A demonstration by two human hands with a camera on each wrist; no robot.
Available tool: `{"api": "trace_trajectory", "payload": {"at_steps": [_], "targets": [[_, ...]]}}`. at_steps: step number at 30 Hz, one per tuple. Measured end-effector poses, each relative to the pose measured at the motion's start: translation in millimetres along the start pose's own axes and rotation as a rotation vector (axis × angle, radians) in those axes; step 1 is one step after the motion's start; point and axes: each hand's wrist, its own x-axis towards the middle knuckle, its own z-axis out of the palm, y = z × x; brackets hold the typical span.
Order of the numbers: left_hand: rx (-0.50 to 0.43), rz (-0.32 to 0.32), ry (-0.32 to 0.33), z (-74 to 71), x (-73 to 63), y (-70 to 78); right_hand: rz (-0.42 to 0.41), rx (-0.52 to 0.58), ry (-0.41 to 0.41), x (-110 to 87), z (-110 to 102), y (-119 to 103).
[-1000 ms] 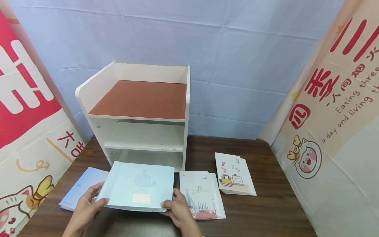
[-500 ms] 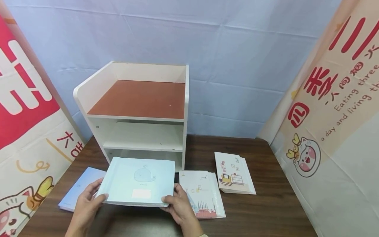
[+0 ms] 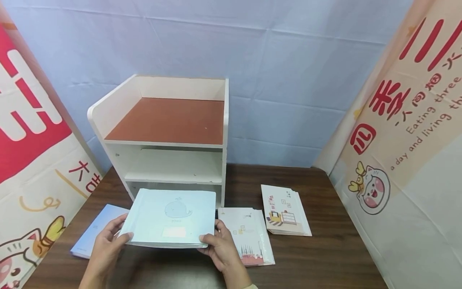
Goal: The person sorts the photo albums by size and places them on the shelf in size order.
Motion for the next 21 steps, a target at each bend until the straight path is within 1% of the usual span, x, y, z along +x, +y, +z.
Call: {"api": "trace_trajectory", "payload": {"at_steps": [1,2,3,5,6,7,8,9,10,12,15,16,19,21], "targets": [[-0.002,-0.005,-0.001,4.7,-1.9,9.2,0.0,-0.001,0.002,-0.6,0,-1],[0.003,-0.005,0.005,7.9,-2.8,13.7,-0.001,-0.002,0.006,-1.1,1,-2],[0.018,-0.022,0.013,12.0,-3.8,21.2,-0.003,-0.004,0.007,-1.6,1,-3],[-0.046,0.025,-0.011,7.7,-0.8,12.2,-0.008,-0.001,0.01,-2.2,2,-5],[-0.036,0.015,-0.006,10.9,-1.8,17.9,-0.011,0.0,0.013,-2.5,2,-7],[-0.043,0.025,-0.015,11.6,-1.7,19.8,-0.015,0.004,0.016,-2.8,3,-8],[-0.044,0.033,-0.019,12.4,-1.4,21.3,-0.019,0.009,0.02,-3.3,3,-9],[-0.072,0.054,-0.03,10.9,-0.5,18.4,-0.02,0.018,0.024,-3.9,4,-10],[-0.082,0.057,-0.024,12.9,-0.8,21.1,-0.022,0.025,0.029,-4.6,5,-12],[-0.005,0.0,0.025,24.7,-4.9,41.3,-0.027,0.039,0.04,-5.8,6,-14],[0.013,-0.065,0.074,33.7,-6.1,55.6,-0.039,0.046,0.054,-7.2,9,-18],[0.047,-0.113,0.096,38.9,-6.9,64.7,-0.044,0.043,0.058,-7.3,10,-19],[0.038,-0.172,0.121,43.7,-5.9,73.8,-0.06,0.032,0.063,-7.2,13,-21],[0.024,-0.186,0.125,44.8,-4.8,76.3,-0.069,0.027,0.064,-6.8,14,-22]]}}
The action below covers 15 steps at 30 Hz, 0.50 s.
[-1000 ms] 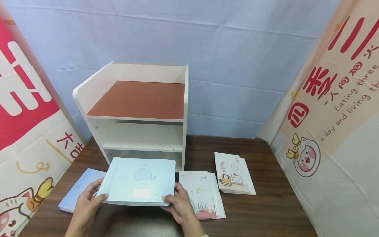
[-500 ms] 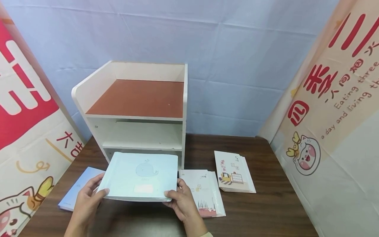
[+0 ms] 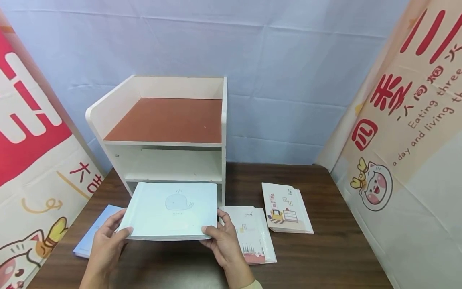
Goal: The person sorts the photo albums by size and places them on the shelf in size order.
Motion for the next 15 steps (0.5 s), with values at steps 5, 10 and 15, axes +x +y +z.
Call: {"api": "trace_trajectory", "payload": {"at_steps": [5,10,15], "targets": [[-0.02,0.007,-0.004,1.8,2.8,2.6,-0.035,-0.009,0.019,0.3,3.1,-0.6],[-0.031,0.032,-0.015,5.1,5.1,6.5,-0.082,-0.017,0.046,1.0,6.5,-2.4],[-0.065,0.044,-0.002,8.4,6.3,9.5,-0.106,-0.025,0.059,2.4,8.4,-5.2]]}}
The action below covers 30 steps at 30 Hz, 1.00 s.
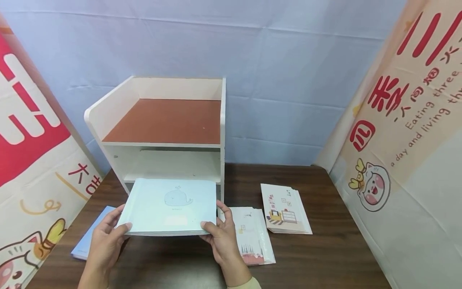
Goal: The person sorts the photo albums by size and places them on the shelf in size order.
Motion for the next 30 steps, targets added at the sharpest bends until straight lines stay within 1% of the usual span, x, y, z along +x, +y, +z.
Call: {"api": "trace_trajectory", "payload": {"at_steps": [6,14,19,23,30], "targets": [[-0.026,-0.013,-0.019,3.5,-0.8,0.1,-0.009,-0.011,0.035,-0.8,-3,-2],[-0.03,-0.011,-0.045,4.6,-1.8,4.0,-0.045,0.033,-0.006,-1.0,-4,-6],[-0.045,0.001,-0.049,3.8,-1.9,10.2,-0.06,0.039,-0.03,-0.2,-2,-12],[-0.054,0.013,-0.061,4.6,-1.0,15.3,-0.065,0.034,-0.034,1.2,0,-17],[-0.086,0.012,-0.063,6.1,1.1,25.2,-0.086,0.044,-0.056,3.7,7,-25]]}}
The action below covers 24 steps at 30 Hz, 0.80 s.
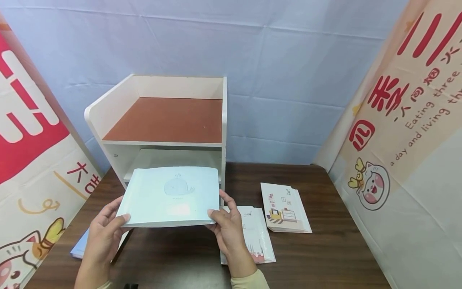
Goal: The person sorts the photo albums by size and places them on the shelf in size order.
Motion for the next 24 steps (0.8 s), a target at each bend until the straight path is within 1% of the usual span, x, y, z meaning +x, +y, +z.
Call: {"api": "trace_trajectory", "payload": {"at_steps": [5,12,14,21,24], "targets": [[0.012,0.012,-0.007,1.5,2.4,7.3,-0.022,-0.005,-0.017,1.4,5,-6],[-0.025,0.064,-0.046,3.5,3.2,14.4,-0.013,-0.003,-0.006,1.1,9,-14],[-0.031,0.07,-0.054,4.6,3.0,17.3,-0.014,-0.002,-0.006,0.9,10,-17],[-0.03,0.062,-0.032,8.4,-0.6,26.1,-0.019,0.016,-0.019,-2.5,14,-22],[-0.046,0.076,-0.041,9.5,-2.4,29.4,-0.031,0.023,-0.027,-4.0,17,-25]]}}
